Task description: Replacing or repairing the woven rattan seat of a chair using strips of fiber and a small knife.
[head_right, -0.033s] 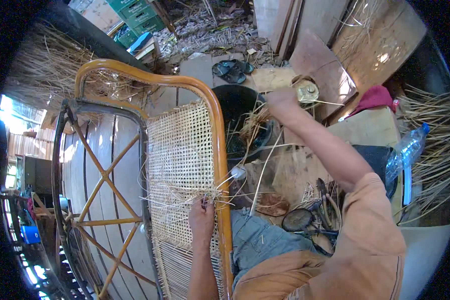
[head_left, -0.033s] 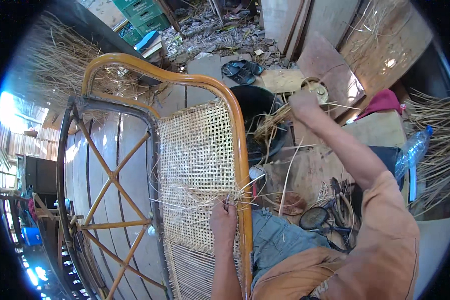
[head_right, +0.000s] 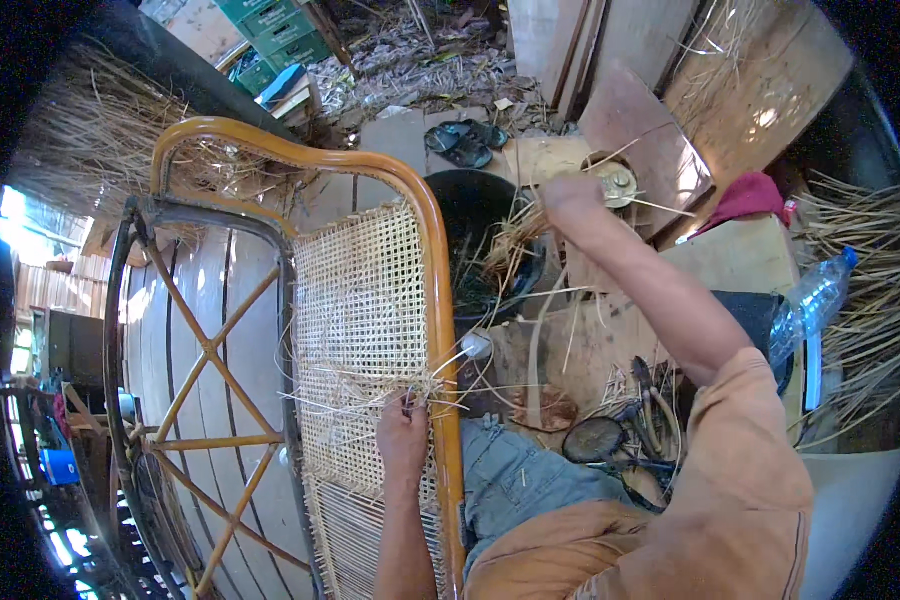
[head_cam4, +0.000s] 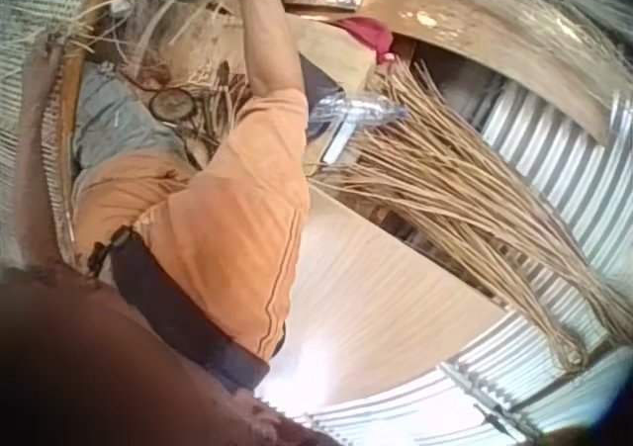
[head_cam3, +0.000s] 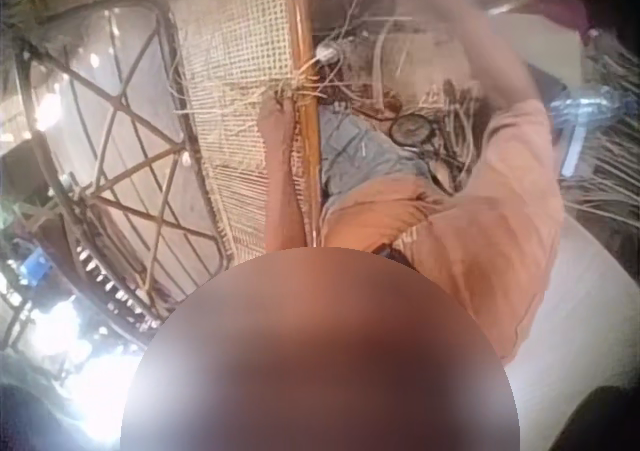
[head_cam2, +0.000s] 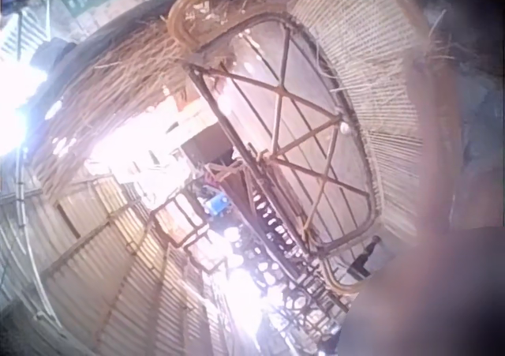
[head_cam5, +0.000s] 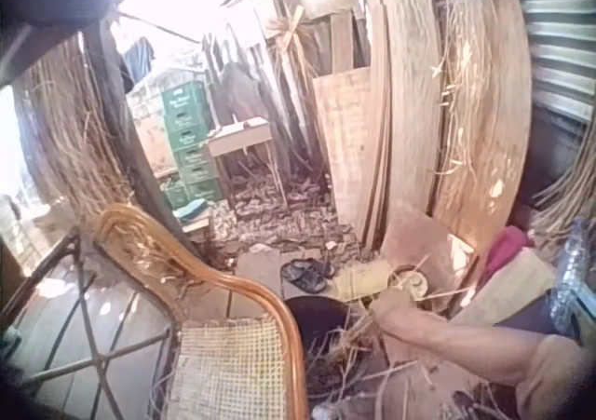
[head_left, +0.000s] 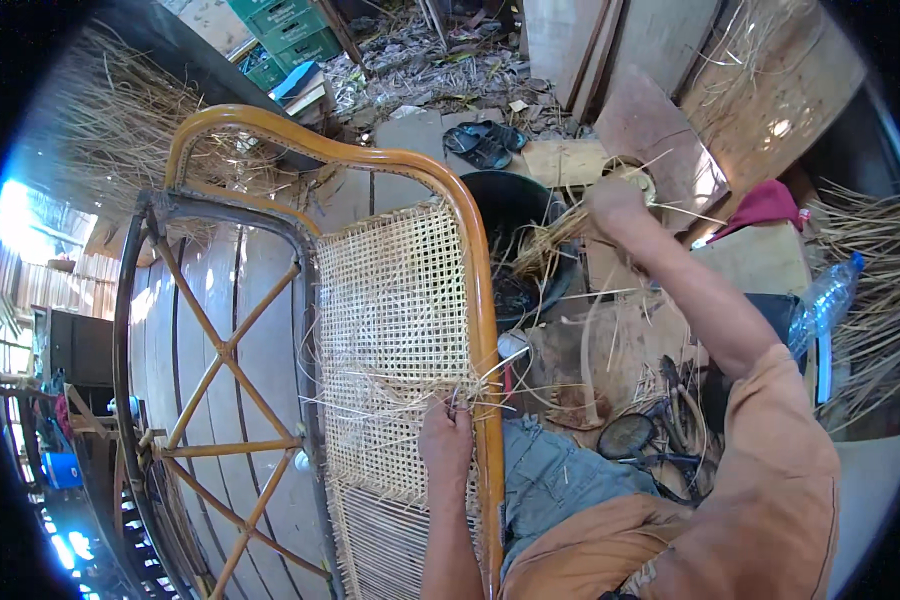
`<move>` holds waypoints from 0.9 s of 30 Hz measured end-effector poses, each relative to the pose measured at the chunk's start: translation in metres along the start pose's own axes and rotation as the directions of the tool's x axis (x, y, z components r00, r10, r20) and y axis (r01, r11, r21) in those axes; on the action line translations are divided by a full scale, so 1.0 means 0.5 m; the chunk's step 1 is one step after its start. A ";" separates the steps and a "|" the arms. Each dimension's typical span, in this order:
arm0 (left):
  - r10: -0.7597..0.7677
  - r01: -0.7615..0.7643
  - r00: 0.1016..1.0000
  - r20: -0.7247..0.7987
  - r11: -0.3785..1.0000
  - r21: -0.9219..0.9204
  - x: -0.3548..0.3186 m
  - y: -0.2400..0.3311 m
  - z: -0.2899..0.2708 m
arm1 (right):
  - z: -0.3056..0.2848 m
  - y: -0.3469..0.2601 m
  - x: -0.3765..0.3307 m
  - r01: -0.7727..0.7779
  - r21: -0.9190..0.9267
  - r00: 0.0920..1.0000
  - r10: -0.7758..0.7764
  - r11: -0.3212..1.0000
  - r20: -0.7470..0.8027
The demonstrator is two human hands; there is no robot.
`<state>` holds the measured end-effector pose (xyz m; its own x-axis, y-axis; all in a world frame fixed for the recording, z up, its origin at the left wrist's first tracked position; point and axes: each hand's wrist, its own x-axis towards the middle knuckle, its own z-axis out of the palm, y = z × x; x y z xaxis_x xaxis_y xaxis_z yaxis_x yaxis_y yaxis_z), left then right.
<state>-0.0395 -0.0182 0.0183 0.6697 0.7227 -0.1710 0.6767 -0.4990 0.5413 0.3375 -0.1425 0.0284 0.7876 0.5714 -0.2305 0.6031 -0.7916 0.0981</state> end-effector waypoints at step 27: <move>-0.081 0.083 0.996 0.037 0.996 -0.033 0.004 0.006 -0.004 | -0.151 0.191 -0.185 0.165 0.274 0.929 -0.055 0.948 -0.366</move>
<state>-0.0369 -0.0175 0.0211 0.6232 0.7428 -0.2447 0.7193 -0.4218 0.5520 0.3319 -0.2548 0.1323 0.7445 0.6539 0.1347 0.6664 -0.7153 -0.2103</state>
